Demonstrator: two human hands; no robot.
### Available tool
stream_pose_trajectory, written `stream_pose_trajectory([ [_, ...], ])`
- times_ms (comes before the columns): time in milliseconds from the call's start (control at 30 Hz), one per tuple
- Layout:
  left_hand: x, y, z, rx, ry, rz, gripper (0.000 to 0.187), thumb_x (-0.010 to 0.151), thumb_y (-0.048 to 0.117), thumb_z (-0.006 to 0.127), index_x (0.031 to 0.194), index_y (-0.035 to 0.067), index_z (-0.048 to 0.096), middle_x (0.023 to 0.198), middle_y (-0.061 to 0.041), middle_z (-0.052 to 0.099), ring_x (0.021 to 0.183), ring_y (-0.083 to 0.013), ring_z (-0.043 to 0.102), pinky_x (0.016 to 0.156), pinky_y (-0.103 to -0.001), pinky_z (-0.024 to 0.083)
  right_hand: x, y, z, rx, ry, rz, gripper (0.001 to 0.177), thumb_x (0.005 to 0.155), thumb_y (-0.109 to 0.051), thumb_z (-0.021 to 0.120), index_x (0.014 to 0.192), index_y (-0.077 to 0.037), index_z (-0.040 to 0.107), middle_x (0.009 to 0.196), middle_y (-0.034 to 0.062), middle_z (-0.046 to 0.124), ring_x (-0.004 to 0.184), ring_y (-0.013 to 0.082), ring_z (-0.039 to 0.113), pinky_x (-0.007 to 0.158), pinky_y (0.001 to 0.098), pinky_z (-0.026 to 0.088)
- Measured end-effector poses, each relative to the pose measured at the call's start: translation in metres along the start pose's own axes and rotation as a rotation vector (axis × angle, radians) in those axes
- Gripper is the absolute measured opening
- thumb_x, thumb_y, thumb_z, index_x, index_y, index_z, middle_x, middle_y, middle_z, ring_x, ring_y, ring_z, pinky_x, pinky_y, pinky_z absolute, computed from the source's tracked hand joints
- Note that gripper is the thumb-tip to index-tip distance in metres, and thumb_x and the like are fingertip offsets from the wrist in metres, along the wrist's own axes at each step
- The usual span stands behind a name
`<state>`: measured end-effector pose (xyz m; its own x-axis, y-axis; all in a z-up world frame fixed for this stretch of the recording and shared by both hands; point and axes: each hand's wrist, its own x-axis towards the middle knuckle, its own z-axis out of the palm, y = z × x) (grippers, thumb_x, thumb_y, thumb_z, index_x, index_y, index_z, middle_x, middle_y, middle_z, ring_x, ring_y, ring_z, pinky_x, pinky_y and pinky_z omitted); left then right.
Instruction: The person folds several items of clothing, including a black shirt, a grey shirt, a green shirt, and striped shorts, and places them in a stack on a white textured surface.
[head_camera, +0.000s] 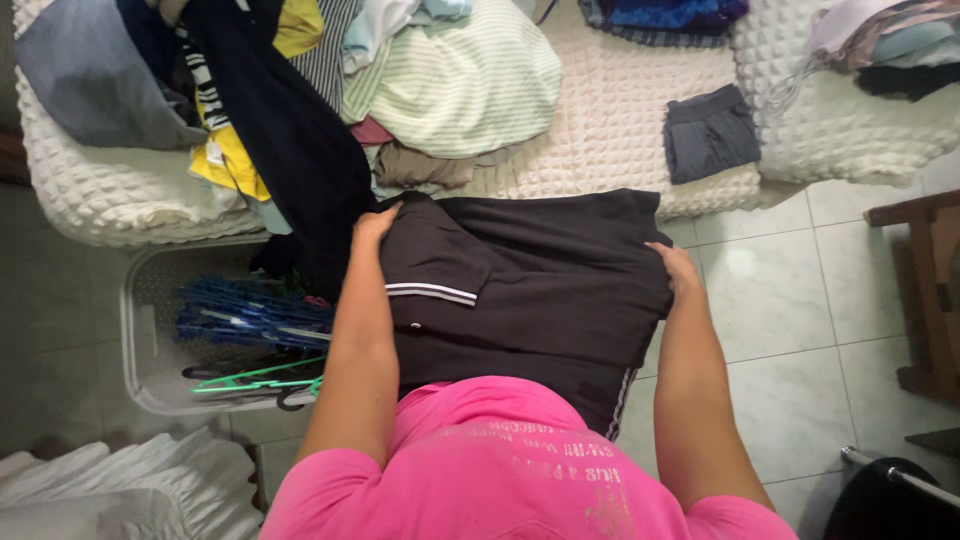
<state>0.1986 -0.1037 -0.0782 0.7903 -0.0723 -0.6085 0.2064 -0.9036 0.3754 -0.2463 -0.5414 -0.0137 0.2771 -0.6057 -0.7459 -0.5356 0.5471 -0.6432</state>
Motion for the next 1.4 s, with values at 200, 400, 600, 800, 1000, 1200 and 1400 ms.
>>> stream_pose_trajectory([
  [200, -0.013, 0.005, -0.032, 0.061, 0.236, 0.536, 0.053, 0.069, 0.045, 0.091, 0.105, 0.008, 0.081, 0.099, -0.021, 0.074, 0.09, -0.0367, 0.071, 0.08, -0.045, 0.055, -0.011, 0.016, -0.029, 0.532, 0.001, -0.449, 0.04, 0.079, 0.005, 0.071, 0.117, 0.0, 0.061, 0.109, 0.0127, 0.072, 0.1, 0.028, 0.072, 0.089, 0.0401, 0.062],
  [400, -0.101, 0.03, -0.098, -0.257, 0.307, 0.594, 0.028, 0.083, 0.024, 0.082, 0.104, 0.005, 0.08, 0.093, -0.017, 0.079, 0.082, -0.0234, 0.075, 0.077, -0.035, 0.056, -0.026, 0.03, -0.063, 0.715, -0.307, -0.586, 0.048, 0.081, 0.008, 0.06, 0.129, 0.001, 0.064, 0.12, 0.0116, 0.071, 0.11, 0.0245, 0.071, 0.105, 0.0373, 0.057],
  [600, -0.137, 0.046, -0.104, -0.531, 0.329, 0.762, 0.026, 0.09, 0.019, 0.082, 0.108, 0.0, 0.077, 0.087, -0.01, 0.075, 0.079, -0.0139, 0.068, 0.074, -0.028, 0.052, -0.022, 0.012, -0.068, 0.442, -0.393, -0.061, 0.059, 0.102, -0.044, 0.071, 0.139, 0.001, 0.066, 0.118, 0.0122, 0.076, 0.098, 0.0204, 0.073, 0.084, 0.0368, 0.054],
  [800, -0.148, 0.045, -0.113, -0.865, 0.284, 0.814, 0.021, 0.097, 0.01, 0.078, 0.11, -0.006, 0.077, 0.088, 0.001, 0.06, 0.085, -0.0077, 0.055, 0.078, -0.024, 0.045, -0.001, -0.015, -0.044, -0.263, -0.186, -0.193, 0.046, 0.09, -0.015, 0.076, 0.131, 0.002, 0.066, 0.115, 0.013, 0.074, 0.098, 0.0222, 0.07, 0.092, 0.0396, 0.053],
  [1000, -0.109, 0.011, -0.13, -1.022, 0.202, 0.793, 0.018, 0.095, 0.009, 0.071, 0.109, -0.002, 0.072, 0.097, -0.002, 0.068, 0.088, -0.0112, 0.063, 0.079, -0.026, 0.051, -0.028, -0.003, -0.061, 0.704, -0.327, -0.527, 0.035, 0.099, -0.014, 0.063, 0.131, 0.0, 0.061, 0.125, 0.0128, 0.071, 0.114, 0.0261, 0.07, 0.103, 0.0421, 0.056],
  [1200, -0.047, -0.015, -0.079, -0.964, -0.513, 0.247, 0.034, 0.083, 0.025, 0.067, 0.107, 0.002, 0.072, 0.101, -0.009, 0.072, 0.087, -0.0215, 0.068, 0.074, -0.035, 0.057, -0.041, 0.024, -0.073, 0.788, -0.171, -0.212, 0.038, 0.093, -0.019, 0.057, 0.124, 0.002, 0.064, 0.123, 0.0157, 0.074, 0.113, 0.0299, 0.074, 0.1, 0.045, 0.061],
  [1400, -0.018, 0.026, -0.046, -0.199, -0.436, 0.195, 0.049, 0.095, 0.048, 0.078, 0.11, 0.002, 0.075, 0.104, -0.013, 0.073, 0.083, -0.0173, 0.063, 0.072, -0.032, 0.049, -0.041, 0.031, -0.075, 0.113, -0.047, -0.084, 0.042, 0.097, -0.027, 0.079, 0.121, 0.004, 0.067, 0.112, 0.0151, 0.072, 0.096, 0.0278, 0.07, 0.082, 0.0448, 0.057],
])
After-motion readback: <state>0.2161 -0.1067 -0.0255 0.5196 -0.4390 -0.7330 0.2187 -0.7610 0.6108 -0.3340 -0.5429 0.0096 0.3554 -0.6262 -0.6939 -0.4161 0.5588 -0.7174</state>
